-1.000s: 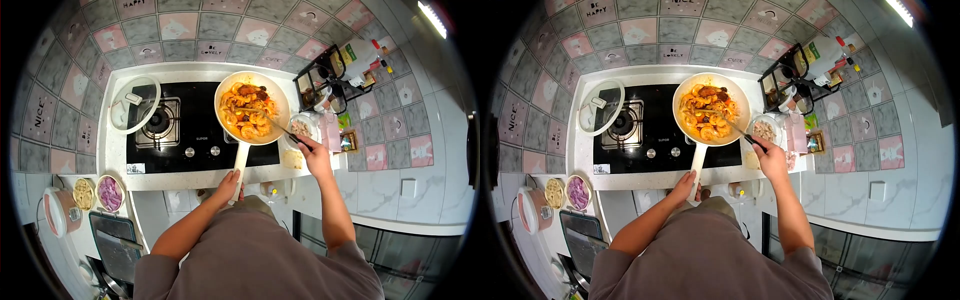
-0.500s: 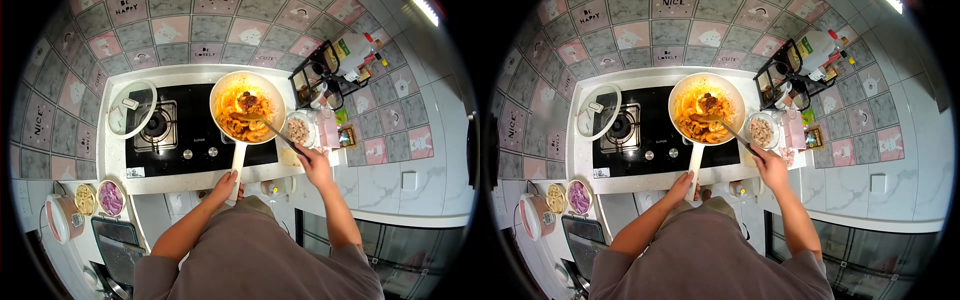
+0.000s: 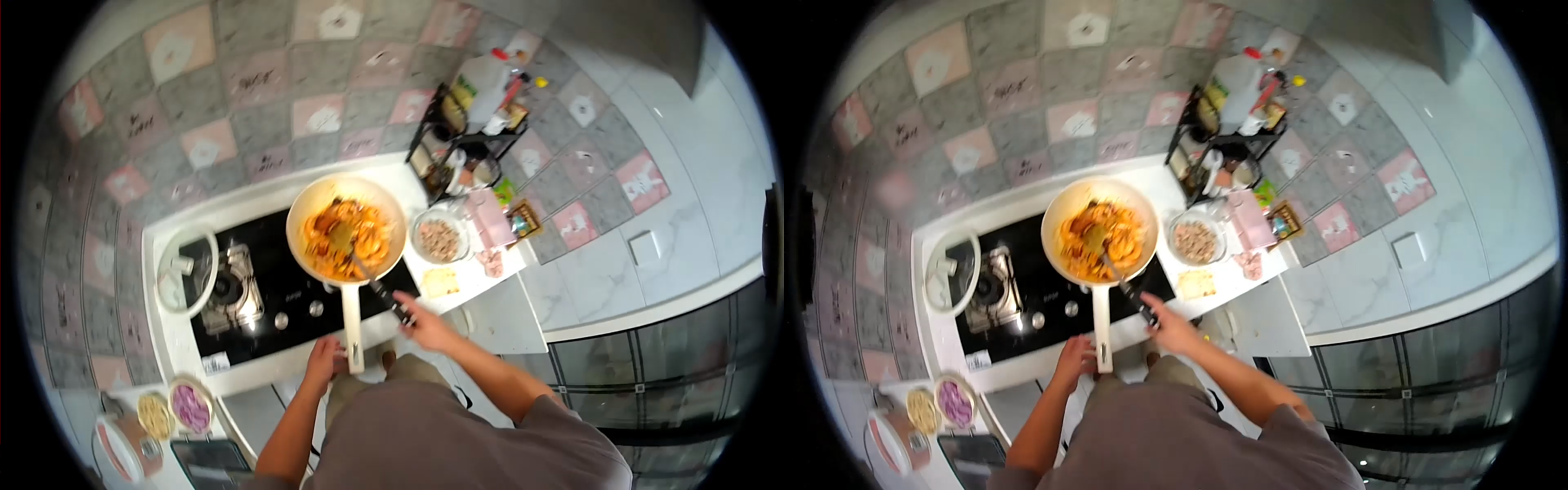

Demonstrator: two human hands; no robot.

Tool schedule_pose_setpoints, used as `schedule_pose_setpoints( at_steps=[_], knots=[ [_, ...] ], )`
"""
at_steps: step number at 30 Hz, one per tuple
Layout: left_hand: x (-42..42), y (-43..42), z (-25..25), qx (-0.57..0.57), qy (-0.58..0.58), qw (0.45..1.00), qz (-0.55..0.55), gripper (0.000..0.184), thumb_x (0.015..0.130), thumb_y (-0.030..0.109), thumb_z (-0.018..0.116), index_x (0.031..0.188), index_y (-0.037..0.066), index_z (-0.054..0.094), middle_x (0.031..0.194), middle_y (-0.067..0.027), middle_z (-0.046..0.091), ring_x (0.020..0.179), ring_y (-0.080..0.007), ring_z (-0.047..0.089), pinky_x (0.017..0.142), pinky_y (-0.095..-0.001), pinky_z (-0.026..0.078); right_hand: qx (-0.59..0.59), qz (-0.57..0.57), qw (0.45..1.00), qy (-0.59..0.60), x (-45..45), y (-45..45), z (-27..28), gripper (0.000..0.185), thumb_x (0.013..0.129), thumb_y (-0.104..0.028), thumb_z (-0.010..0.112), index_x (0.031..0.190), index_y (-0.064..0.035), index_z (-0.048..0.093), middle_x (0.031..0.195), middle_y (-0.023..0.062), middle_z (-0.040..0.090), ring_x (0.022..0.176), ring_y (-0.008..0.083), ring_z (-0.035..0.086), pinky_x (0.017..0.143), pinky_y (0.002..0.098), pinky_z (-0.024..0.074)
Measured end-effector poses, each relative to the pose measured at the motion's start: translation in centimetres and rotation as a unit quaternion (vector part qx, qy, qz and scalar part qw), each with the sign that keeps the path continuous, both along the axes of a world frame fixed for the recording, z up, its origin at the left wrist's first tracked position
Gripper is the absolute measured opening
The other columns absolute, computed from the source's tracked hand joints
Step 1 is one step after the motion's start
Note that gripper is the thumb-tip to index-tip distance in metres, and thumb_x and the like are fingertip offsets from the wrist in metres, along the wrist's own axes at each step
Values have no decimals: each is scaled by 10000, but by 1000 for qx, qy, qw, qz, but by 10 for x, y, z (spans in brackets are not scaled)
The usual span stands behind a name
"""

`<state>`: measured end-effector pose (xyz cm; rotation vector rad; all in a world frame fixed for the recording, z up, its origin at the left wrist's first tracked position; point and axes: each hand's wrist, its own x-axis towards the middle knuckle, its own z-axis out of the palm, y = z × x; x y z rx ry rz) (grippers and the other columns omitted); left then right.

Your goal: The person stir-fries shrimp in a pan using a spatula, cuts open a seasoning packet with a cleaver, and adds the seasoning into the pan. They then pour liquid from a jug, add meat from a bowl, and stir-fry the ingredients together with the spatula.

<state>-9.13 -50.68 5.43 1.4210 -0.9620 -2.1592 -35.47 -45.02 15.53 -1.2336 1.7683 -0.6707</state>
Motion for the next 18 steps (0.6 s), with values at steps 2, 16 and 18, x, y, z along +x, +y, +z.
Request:
schedule_pose_setpoints(
  at_steps=[2,16,18],
  knots=[
    [5,-5,3,-5,4,1000,10,276,1005,351,528,1123,101,522,1075,-65,598,879,-179,612,694,-328,516,26,5,996,-86,-2,6,-5,693,890,-99,664,1490,-150,322,1105,133,620,839,190,647,790,343,518],
    [-67,-13,137,-275,-22,953,123,141,997,140,526,1116,64,528,845,-13,547,617,-85,538,521,-213,447,-487,-228,807,243,-321,-233,189,439,822,-178,712,1212,-33,573,1094,187,598,975,336,615,815,409,504],
    [-98,1,162,-264,21,962,68,205,970,48,509,1174,37,511,955,-55,556,646,-106,572,545,-243,495,-475,-246,803,263,-353,-283,196,518,792,-238,744,1224,-15,564,1131,209,611,992,366,627,854,453,501]
  ],
)
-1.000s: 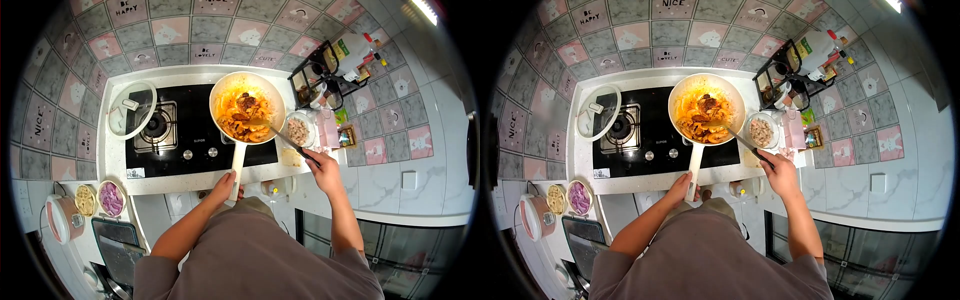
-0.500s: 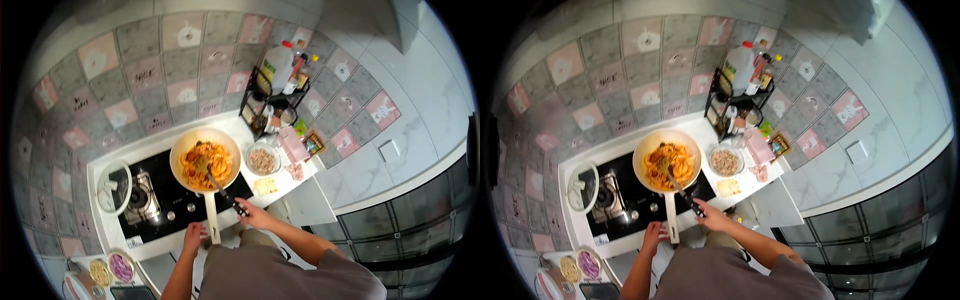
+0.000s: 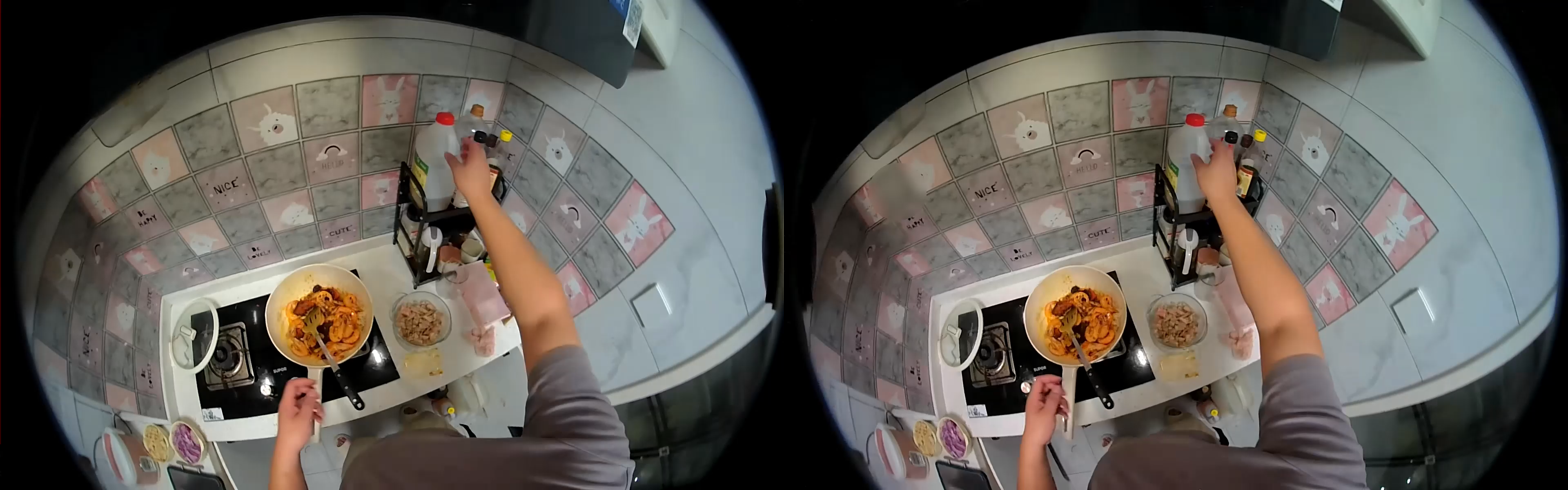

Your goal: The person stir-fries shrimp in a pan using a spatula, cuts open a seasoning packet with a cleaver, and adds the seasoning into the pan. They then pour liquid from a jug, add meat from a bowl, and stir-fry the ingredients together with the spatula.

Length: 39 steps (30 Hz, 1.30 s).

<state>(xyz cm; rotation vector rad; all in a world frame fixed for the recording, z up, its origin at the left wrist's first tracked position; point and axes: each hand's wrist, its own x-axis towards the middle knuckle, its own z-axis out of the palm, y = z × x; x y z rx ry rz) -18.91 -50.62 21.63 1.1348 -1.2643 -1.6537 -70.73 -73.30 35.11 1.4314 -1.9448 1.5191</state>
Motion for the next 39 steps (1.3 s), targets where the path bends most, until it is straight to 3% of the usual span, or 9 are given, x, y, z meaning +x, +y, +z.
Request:
schedule_pose_setpoints(
  at_steps=[5,7,15,19,22,25,28,31,39],
  knots=[
    [-71,37,45,25,-37,985,-165,268,998,66,505,1264,47,486,1058,-91,581,789,-158,634,653,-293,554,117,-9,991,-61,-31,-66,0,472,835,-289,704,1175,15,583,1061,234,680,987,366,656,855,435,504],
    [-75,40,41,28,-37,988,-150,261,1001,77,511,1260,47,493,1059,-90,588,813,-162,635,671,-303,558,60,41,971,-226,-28,-75,6,401,862,-292,679,1101,23,613,960,213,697,909,352,672,800,421,509],
    [-93,19,60,-31,-55,994,-94,232,987,56,530,1217,29,538,1025,-71,600,810,-124,611,687,-259,527,-89,198,951,-220,-32,-32,59,282,928,-263,633,990,12,623,768,82,667,698,171,614,663,319,469],
    [-120,-11,86,-120,-94,986,-72,228,976,75,561,1200,29,564,999,-35,606,866,-109,582,753,-240,483,-80,263,944,-184,-25,20,103,256,950,-264,626,965,-9,615,690,2,572,630,92,512,602,255,417],
    [-147,-43,125,-363,-207,908,-34,363,948,110,594,1302,58,532,1126,-103,577,957,-190,579,809,-291,489,-46,345,917,-197,-6,71,119,198,949,-243,630,941,-46,608,682,-45,526,613,54,455,577,224,376],
    [-179,-59,176,-431,-181,884,0,467,937,145,607,1387,113,487,1175,-134,564,994,-270,586,839,-337,494,67,394,899,-178,18,114,104,146,944,-204,640,949,-64,597,771,-54,549,703,47,498,648,224,421],
    [-200,-66,205,-504,-192,842,7,421,918,62,593,1334,89,529,1203,-114,575,934,-240,599,815,-322,501,165,422,875,-170,49,147,66,131,950,-196,636,955,-71,595,834,-48,570,754,48,522,694,232,446],
    [-198,-72,198,-541,-216,810,-72,407,915,75,607,1315,89,534,1186,-117,575,883,-277,605,783,-334,507,241,493,792,-267,71,174,20,149,954,-212,645,960,-74,590,820,-50,560,745,32,507,660,205,425],
    [-153,-56,179,-531,-358,745,-185,302,919,224,624,1171,70,562,1060,-95,568,904,-321,617,737,-405,520,312,533,759,-205,126,204,-8,216,969,-250,629,979,-46,561,743,-28,535,672,44,455,588,223,387]
  ],
)
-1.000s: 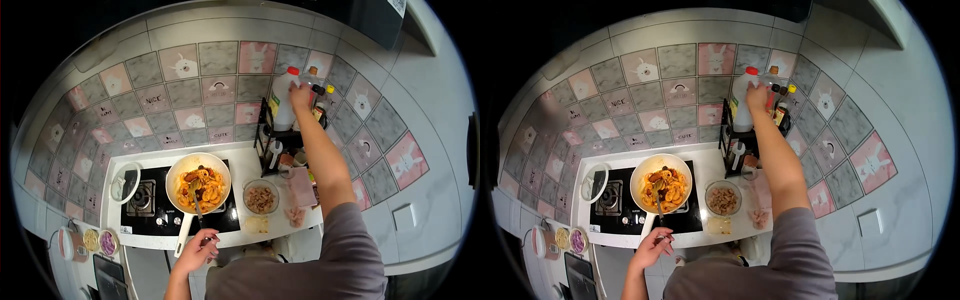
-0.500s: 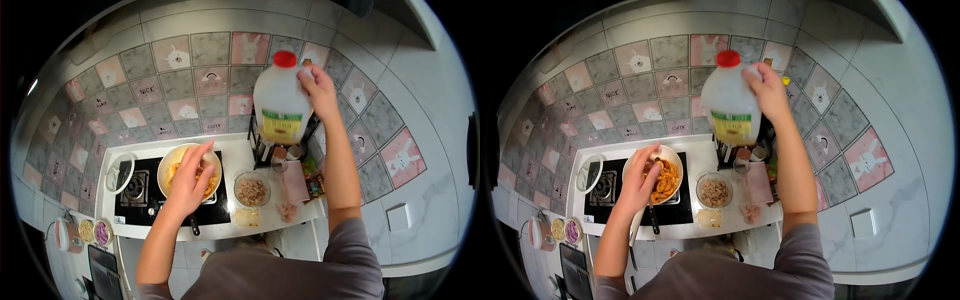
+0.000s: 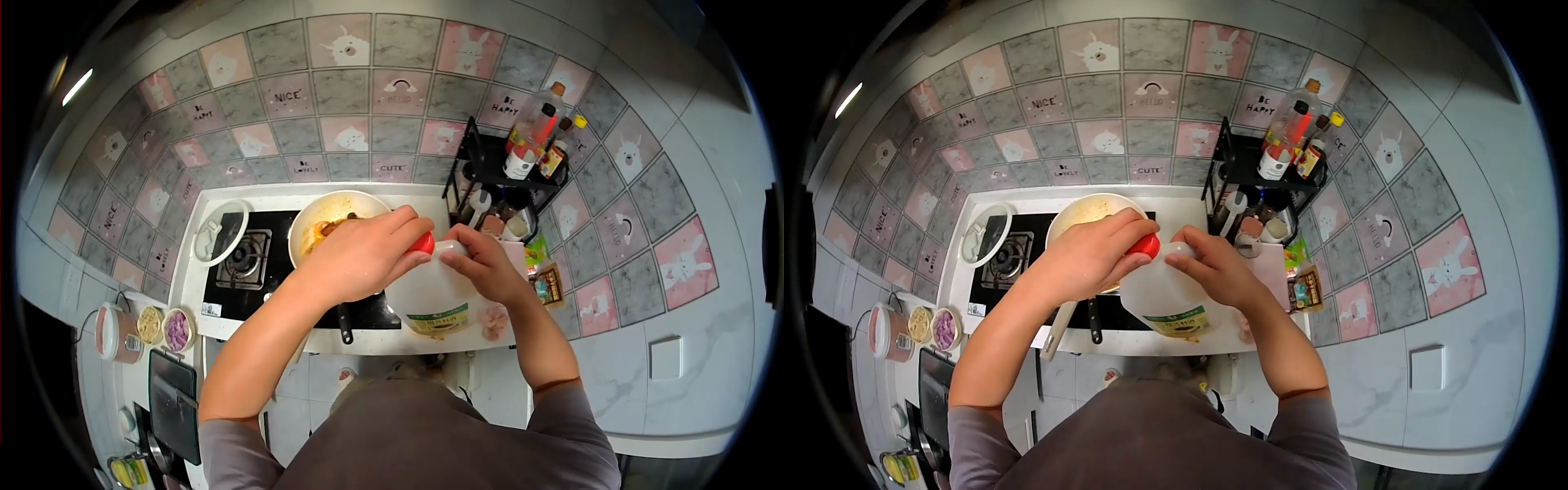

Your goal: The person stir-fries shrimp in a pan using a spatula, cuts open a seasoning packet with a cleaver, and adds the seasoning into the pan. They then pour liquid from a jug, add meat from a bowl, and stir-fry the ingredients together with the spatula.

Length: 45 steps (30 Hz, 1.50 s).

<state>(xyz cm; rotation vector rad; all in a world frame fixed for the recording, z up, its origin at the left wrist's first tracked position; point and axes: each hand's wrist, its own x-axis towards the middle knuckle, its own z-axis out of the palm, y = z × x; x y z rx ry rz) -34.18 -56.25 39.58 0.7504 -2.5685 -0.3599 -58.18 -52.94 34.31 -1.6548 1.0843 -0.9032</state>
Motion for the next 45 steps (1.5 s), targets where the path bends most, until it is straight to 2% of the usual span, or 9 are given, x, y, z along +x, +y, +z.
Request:
schedule_pose_setpoints(
  at_steps=[6,9,12,16,24,30,36,39,45],
  knots=[
    [21,4,-28,-71,21,993,94,300,923,279,615,1047,15,542,862,-141,629,719,-354,641,591,-421,515,-73,9,994,85,41,-7,1,269,954,-268,643,1016,-20,556,646,89,535,578,139,478,548,300,402],
    [22,4,-18,80,-154,951,257,471,967,448,503,1059,-11,553,767,-175,681,754,-346,674,637,-446,525,-88,-4,979,182,62,-5,11,334,931,-309,664,1036,-11,556,649,150,549,559,253,496,556,363,415],
    [38,4,-7,148,-161,946,238,542,964,503,478,1089,-19,553,846,-193,686,823,-368,674,732,-460,526,-89,10,970,226,74,-7,12,340,934,-321,657,1049,-16,563,673,161,575,579,276,531,573,375,433],
    [68,2,-29,129,61,987,79,536,948,493,529,1130,-11,547,955,-214,675,932,-395,645,817,-446,507,-60,-25,974,215,78,-7,12,331,939,-328,647,1056,-27,572,702,171,599,608,298,562,589,379,451],
    [69,-3,-10,280,-107,922,245,534,916,492,583,1182,31,551,1017,-215,664,930,-386,642,819,-430,511,-81,-7,960,268,106,-3,25,294,932,-274,664,1040,-18,567,708,196,611,633,362,594,580,397,466],
    [89,-5,-54,164,80,978,97,536,925,446,579,1160,-35,546,1036,-265,649,937,-380,644,813,-443,508,-67,1,960,272,114,-7,17,280,913,-236,686,1018,-13,553,711,215,612,665,398,602,578,414,468],
    [85,-18,-53,240,-18,928,284,459,963,430,455,1109,24,610,945,-215,686,875,-425,648,788,-469,513,-111,2,927,359,134,-10,23,269,902,-210,690,970,-7,528,672,232,604,671,436,602,557,448,465],
    [115,-33,-40,212,136,889,383,495,970,430,414,885,13,668,900,-245,668,862,-432,640,778,-494,498,-152,-2,913,379,130,-20,8,285,900,-213,685,913,9,507,653,246,596,667,436,610,554,470,469],
    [174,-25,-92,294,212,857,367,381,974,394,542,961,15,576,776,-171,633,740,-342,631,685,-409,483,-105,3,875,473,125,-57,-35,349,929,-290,633,895,36,513,699,274,619,728,459,627,629,505,501]
  ],
)
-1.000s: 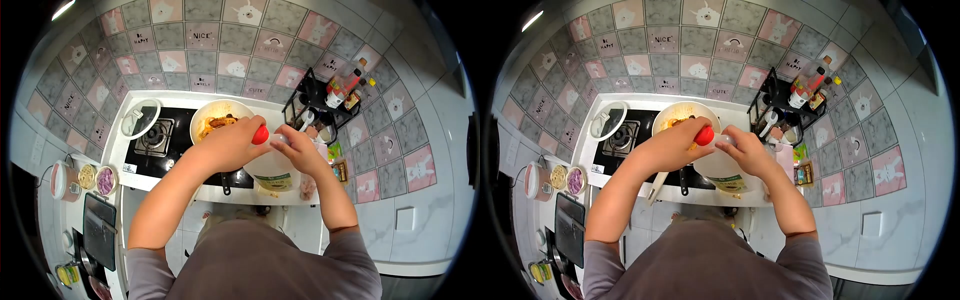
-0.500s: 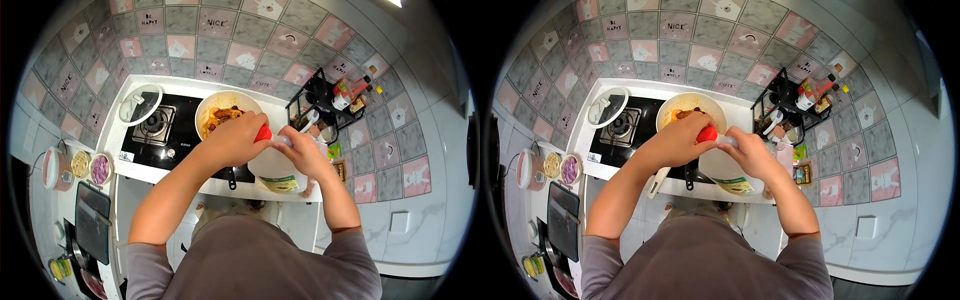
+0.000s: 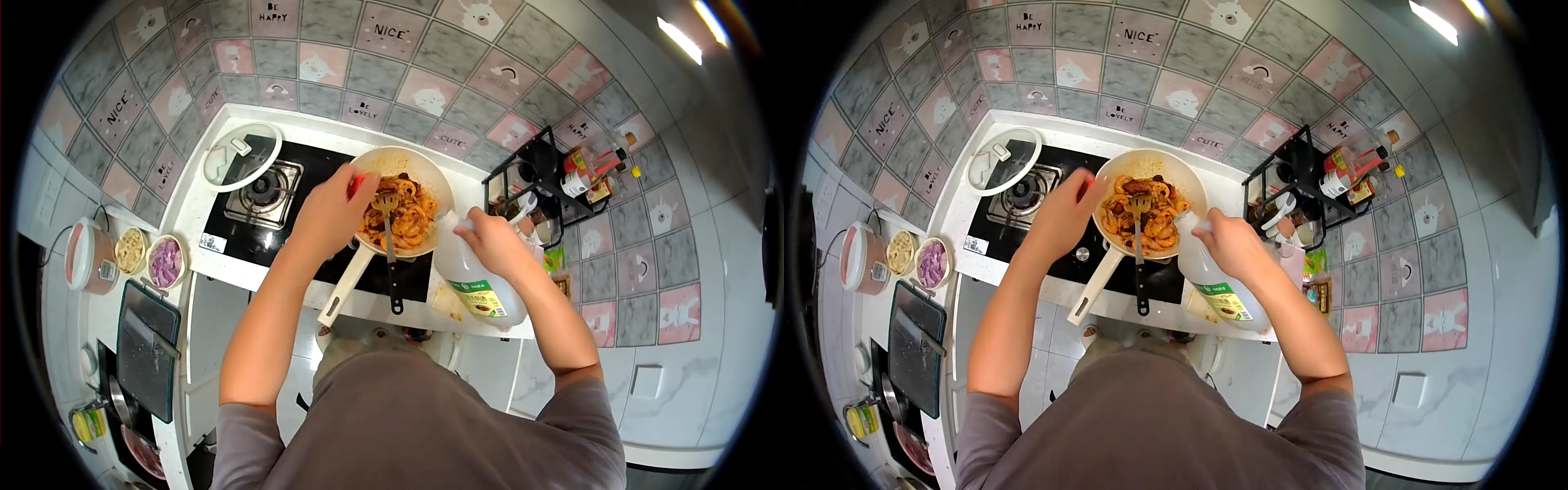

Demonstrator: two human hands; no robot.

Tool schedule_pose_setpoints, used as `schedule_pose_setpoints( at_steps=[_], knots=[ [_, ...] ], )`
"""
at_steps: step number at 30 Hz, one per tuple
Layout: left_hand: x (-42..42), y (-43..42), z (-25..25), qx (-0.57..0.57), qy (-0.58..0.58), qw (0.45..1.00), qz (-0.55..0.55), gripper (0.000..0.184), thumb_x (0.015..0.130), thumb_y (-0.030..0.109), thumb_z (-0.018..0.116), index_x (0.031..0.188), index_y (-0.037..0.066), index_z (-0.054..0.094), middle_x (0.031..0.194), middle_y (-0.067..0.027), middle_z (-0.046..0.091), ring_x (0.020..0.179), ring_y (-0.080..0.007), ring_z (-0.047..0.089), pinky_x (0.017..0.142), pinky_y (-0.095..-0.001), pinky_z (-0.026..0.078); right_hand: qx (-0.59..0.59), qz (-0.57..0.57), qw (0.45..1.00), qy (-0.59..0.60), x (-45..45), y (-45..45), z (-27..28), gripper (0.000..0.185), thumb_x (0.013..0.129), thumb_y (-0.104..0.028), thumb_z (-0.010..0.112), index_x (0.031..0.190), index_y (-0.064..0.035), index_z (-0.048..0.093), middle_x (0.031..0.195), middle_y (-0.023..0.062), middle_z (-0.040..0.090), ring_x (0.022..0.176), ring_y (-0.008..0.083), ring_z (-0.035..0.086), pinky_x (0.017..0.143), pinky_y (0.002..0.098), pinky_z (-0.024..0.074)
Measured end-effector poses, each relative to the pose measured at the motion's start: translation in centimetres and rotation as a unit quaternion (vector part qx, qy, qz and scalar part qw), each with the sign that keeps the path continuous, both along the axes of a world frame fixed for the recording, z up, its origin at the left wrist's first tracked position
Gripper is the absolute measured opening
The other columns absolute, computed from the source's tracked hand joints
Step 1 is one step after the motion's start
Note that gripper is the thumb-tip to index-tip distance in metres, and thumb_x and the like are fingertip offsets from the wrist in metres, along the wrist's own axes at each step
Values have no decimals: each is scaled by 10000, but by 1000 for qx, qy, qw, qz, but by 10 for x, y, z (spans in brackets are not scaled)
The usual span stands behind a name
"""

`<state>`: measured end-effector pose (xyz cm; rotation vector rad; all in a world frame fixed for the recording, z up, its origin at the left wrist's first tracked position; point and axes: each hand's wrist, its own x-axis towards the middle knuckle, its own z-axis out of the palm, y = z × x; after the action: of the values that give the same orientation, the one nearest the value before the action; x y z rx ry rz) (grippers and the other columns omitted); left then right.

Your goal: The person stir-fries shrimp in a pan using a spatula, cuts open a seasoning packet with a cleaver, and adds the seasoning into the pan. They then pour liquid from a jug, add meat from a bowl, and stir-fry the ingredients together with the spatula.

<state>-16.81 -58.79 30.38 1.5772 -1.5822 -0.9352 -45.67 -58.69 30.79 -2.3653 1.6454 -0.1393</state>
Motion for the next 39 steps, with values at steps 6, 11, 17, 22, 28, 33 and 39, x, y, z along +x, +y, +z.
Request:
schedule_pose_setpoints(
  at_steps=[6,11,17,22,28,33,39],
  knots=[
    [52,52,-93,102,159,982,14,256,991,292,567,930,45,549,686,-7,515,599,-102,498,573,-276,417,37,-5,995,96,1,-26,-29,354,929,-297,618,947,52,556,802,284,650,813,460,636,735,520,513],
    [81,101,-131,175,260,948,54,212,1013,264,525,948,65,558,700,20,506,549,-71,450,521,-237,379,63,-5,988,143,3,-40,-36,340,925,-290,620,954,46,577,851,266,666,864,434,645,773,495,517],
    [82,124,-138,180,301,934,73,207,1026,243,495,983,52,562,720,8,514,543,-69,447,511,-229,368,79,-4,981,176,8,-53,-44,340,924,-298,618,956,41,606,876,248,677,882,412,654,783,471,524],
    [76,122,-140,178,320,929,60,207,1030,248,494,1018,55,568,734,8,521,553,-63,446,514,-222,366,72,-5,980,187,15,-60,-45,340,925,-296,618,924,45,632,872,250,678,876,408,659,780,462,528],
    [70,115,-138,194,322,926,44,195,1029,248,496,1048,69,572,751,13,526,561,-56,442,512,-213,360,95,8,976,195,22,-72,-48,371,901,-311,642,938,58,636,863,265,674,872,425,656,782,477,523],
    [67,113,-137,198,328,923,35,189,1029,245,496,1048,72,570,752,15,524,564,-55,441,515,-209,359,111,1,973,203,33,-74,-48,380,914,-323,633,929,56,645,891,261,680,893,412,662,800,461,532],
    [67,114,-138,195,320,927,33,185,1032,238,487,1046,70,564,756,14,525,573,-57,446,527,-209,365,122,-8,966,229,28,-76,-47,382,913,-328,635,942,52,652,886,257,683,895,403,666,794,452,535]
  ],
)
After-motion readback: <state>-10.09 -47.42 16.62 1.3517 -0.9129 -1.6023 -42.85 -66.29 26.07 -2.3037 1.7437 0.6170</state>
